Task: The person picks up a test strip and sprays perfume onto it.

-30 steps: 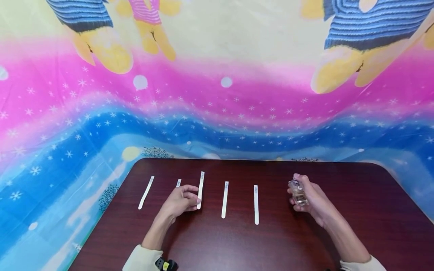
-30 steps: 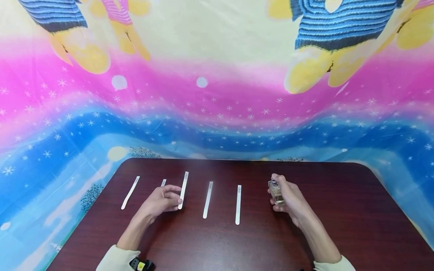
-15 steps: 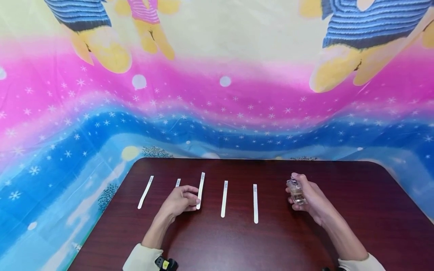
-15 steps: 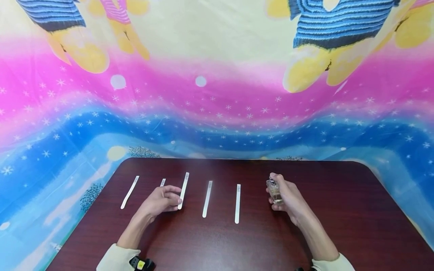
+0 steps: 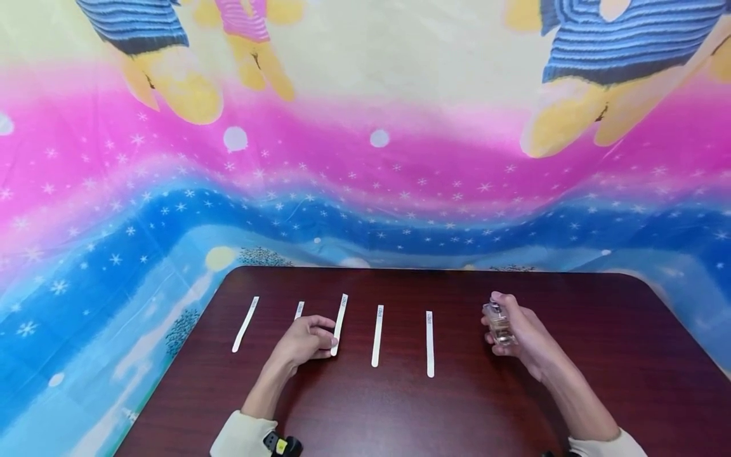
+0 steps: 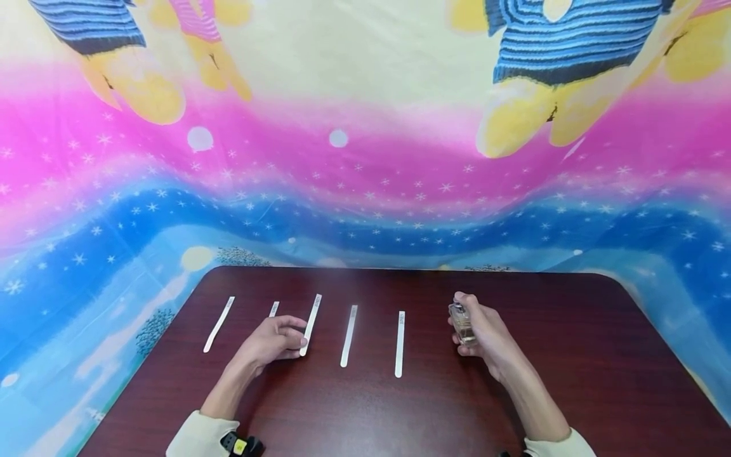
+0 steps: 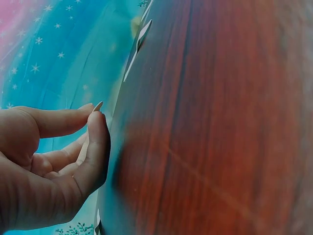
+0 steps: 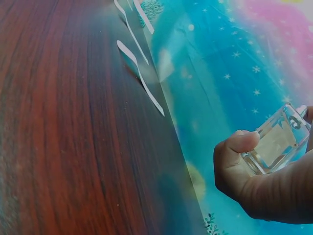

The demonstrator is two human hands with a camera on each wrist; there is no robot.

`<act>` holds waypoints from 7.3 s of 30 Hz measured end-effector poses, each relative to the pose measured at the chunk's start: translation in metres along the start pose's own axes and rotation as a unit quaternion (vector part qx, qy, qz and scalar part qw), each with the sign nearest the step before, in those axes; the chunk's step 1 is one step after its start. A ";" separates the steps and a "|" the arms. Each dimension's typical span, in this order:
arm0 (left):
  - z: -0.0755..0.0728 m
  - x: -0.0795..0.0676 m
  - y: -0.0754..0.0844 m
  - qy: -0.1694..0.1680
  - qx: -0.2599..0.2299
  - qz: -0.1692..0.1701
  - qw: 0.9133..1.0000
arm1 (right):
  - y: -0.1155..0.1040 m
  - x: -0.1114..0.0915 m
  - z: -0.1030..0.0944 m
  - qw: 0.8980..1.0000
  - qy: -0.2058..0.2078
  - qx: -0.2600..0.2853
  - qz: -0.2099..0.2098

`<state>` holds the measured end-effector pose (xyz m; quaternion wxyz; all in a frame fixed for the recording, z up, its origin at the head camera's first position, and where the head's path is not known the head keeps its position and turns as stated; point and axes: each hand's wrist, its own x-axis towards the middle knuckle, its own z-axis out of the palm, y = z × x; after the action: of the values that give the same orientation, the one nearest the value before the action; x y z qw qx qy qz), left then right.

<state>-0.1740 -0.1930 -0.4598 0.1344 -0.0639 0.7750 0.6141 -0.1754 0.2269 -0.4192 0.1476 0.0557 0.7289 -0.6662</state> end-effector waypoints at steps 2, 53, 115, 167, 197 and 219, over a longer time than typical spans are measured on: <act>0.001 -0.001 0.000 0.004 -0.001 -0.003 1.000 | 0.000 0.001 0.001 1.000 -0.002 0.002 -0.001; 0.056 -0.001 0.023 0.007 0.077 0.015 0.997 | -0.002 0.003 0.008 1.000 -0.013 0.000 0.003; 0.087 0.000 0.029 0.047 0.251 0.044 0.966 | -0.006 0.003 0.021 1.000 -0.010 -0.019 -0.005; 0.156 -0.010 0.050 -0.054 -0.082 0.037 0.995 | -0.002 0.017 0.017 1.000 -0.013 0.008 -0.008; 0.167 -0.009 0.063 -0.062 -0.133 0.030 0.989 | -0.009 0.040 0.042 1.000 0.021 -0.016 -0.006; 0.166 -0.014 0.064 -0.063 -0.119 0.042 0.990 | 0.000 0.048 0.051 0.997 0.078 0.017 -0.009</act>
<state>-0.1557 -0.0178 -0.4309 0.1483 -0.0079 0.6883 0.7101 -0.2142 0.1714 -0.4362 0.0828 0.1032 0.7275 -0.6733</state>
